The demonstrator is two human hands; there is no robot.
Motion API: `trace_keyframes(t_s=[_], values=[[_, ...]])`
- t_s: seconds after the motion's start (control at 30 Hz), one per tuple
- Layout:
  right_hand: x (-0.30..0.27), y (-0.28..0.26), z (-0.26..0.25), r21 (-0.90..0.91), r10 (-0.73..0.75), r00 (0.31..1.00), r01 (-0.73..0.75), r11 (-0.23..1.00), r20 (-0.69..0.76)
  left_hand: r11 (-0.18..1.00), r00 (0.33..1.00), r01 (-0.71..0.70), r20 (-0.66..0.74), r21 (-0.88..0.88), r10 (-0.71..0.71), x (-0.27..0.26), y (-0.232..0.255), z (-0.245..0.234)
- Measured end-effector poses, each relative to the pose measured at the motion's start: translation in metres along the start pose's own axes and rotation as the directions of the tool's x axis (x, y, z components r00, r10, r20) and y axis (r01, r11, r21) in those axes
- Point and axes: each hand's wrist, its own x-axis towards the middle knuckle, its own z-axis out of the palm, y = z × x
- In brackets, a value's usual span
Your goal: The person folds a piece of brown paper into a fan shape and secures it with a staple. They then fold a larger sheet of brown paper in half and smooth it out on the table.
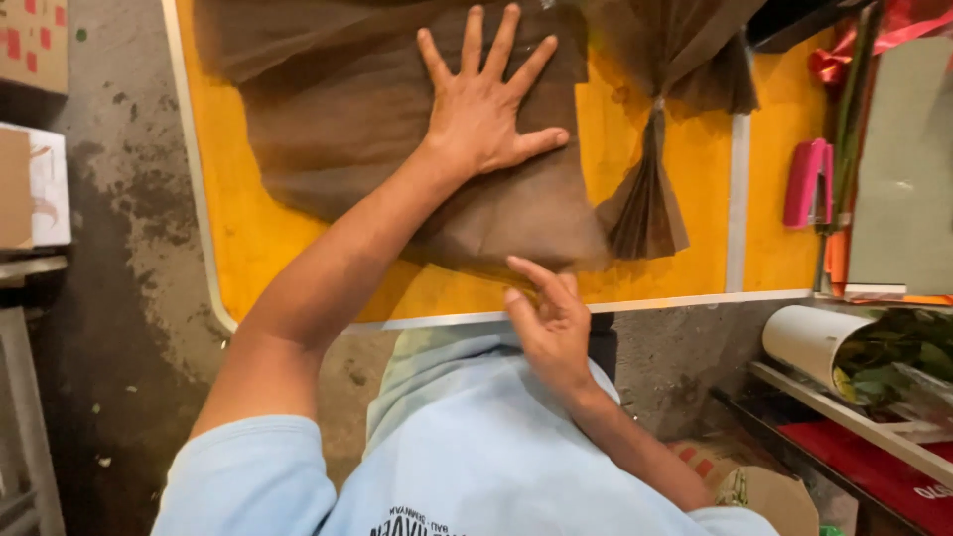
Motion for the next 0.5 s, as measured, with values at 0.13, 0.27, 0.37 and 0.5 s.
trace_keyframes(t_s=[0.13,0.27,0.37,0.5], values=[[0.016,0.015,0.043,0.207,-0.087,0.992,0.067,0.976,0.093,0.999,0.991,0.045,0.129,0.004,-0.045,0.002,0.004,-0.012],[0.024,0.003,0.081,0.317,-0.133,0.98,0.08,0.945,0.15,0.998,0.995,0.019,0.097,0.063,-0.025,0.002,0.003,-0.004],[0.016,-0.005,0.096,0.472,-0.034,0.985,-0.051,0.88,0.17,0.996,0.996,0.019,0.091,0.091,-0.027,0.003,0.003,-0.007],[-0.005,-0.015,0.096,0.549,0.221,0.944,-0.322,0.771,0.244,0.998,0.992,0.002,0.123,0.062,-0.009,0.002,0.004,-0.01]])
